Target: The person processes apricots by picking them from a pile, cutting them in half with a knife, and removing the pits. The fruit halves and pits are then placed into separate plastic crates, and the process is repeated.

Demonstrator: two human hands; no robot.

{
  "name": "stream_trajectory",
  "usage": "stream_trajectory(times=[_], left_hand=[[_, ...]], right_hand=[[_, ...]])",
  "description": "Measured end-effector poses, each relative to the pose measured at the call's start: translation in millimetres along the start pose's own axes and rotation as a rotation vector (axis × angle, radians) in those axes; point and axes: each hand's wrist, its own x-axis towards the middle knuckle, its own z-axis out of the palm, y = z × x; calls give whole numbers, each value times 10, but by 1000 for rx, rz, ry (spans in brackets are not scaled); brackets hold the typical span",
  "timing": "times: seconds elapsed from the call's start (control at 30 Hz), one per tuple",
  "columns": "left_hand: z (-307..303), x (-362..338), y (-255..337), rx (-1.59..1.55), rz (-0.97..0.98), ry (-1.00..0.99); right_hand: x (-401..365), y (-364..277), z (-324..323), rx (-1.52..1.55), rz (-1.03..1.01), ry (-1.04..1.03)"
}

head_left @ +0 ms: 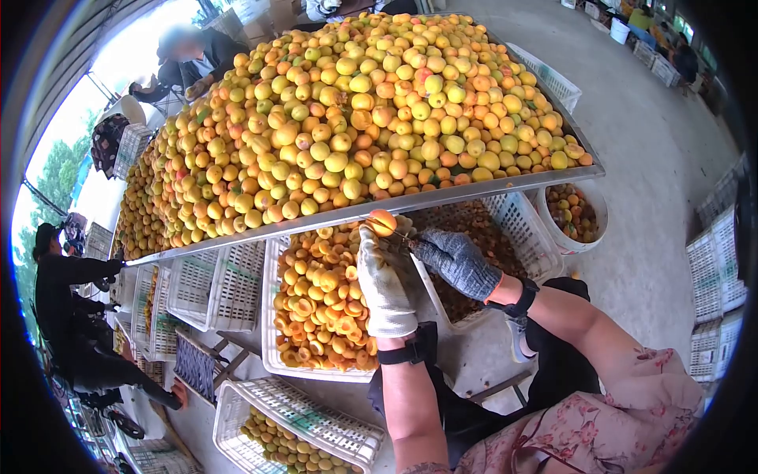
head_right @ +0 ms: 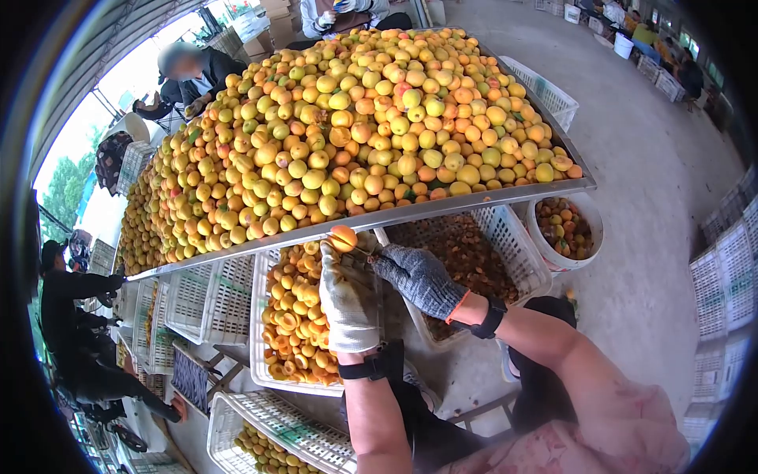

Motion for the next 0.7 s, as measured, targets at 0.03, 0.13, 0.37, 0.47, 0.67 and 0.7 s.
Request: stream_trajectory(times=[0.03,0.13,0.37,0.47,0.67,0.7], left_hand=[[-6,17,-15,-27,19,-14],[-50,9,-12,-117,27,-73],[-121,61,37,-67,161,-64],[-62,-32,166,265,283,20],[32,-176,-151,618,311,-237],[25,-183,-167,623,299,-240]], right_hand=[[-3,-16,-12,0,3,-3],[19,-68,-38,24,4,12],[14,-205,-218,167,161,-100],[96,-401,-338,618,326,-20],[317,-262,-424,565,518,-104],[316,-220,-416,570,527,-95]])
